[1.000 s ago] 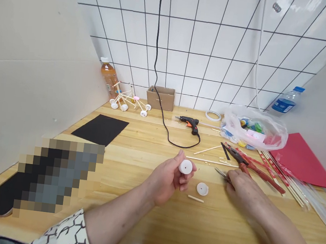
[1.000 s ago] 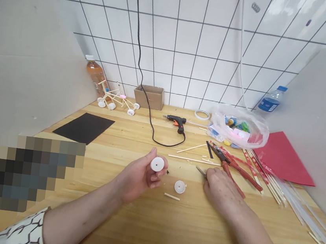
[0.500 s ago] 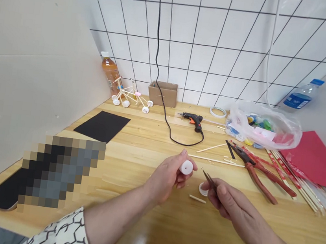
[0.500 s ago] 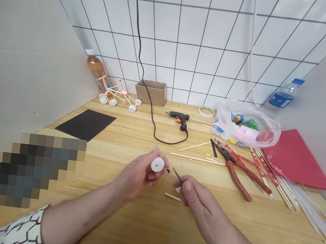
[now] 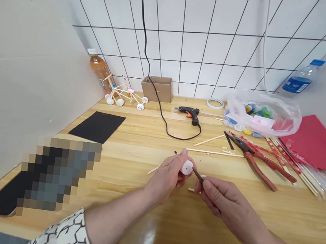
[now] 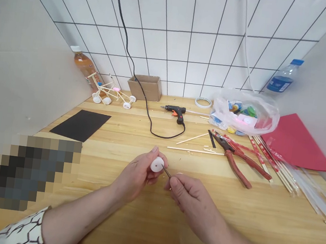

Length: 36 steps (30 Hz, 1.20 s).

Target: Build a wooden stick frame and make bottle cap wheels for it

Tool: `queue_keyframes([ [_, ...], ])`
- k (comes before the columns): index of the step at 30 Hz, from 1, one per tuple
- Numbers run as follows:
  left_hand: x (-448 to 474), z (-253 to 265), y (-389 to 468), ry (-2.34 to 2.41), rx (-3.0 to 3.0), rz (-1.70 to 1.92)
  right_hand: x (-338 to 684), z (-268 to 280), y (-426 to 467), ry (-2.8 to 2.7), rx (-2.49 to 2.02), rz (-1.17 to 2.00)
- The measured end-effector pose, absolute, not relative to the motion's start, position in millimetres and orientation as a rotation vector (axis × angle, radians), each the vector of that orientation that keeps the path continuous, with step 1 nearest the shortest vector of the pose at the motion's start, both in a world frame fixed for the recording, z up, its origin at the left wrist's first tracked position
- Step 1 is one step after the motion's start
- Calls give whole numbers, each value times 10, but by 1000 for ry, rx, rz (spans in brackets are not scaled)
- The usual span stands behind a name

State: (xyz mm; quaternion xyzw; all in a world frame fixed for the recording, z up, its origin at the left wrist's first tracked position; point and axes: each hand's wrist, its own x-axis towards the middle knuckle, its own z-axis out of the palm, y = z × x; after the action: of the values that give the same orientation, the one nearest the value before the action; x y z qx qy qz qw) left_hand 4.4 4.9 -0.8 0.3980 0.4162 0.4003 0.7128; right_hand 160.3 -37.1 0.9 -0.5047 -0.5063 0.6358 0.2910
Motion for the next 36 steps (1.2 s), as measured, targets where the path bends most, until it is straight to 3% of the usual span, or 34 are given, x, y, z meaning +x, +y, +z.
queue_keyframes([
  [19, 54, 5, 15, 1050, 1024, 877, 1564, -36, -373, -1380, -1363, 1671],
  [36, 41, -55, 17, 1102, 1232, 879, 1559, -62, -341, -1192, -1342, 1867],
])
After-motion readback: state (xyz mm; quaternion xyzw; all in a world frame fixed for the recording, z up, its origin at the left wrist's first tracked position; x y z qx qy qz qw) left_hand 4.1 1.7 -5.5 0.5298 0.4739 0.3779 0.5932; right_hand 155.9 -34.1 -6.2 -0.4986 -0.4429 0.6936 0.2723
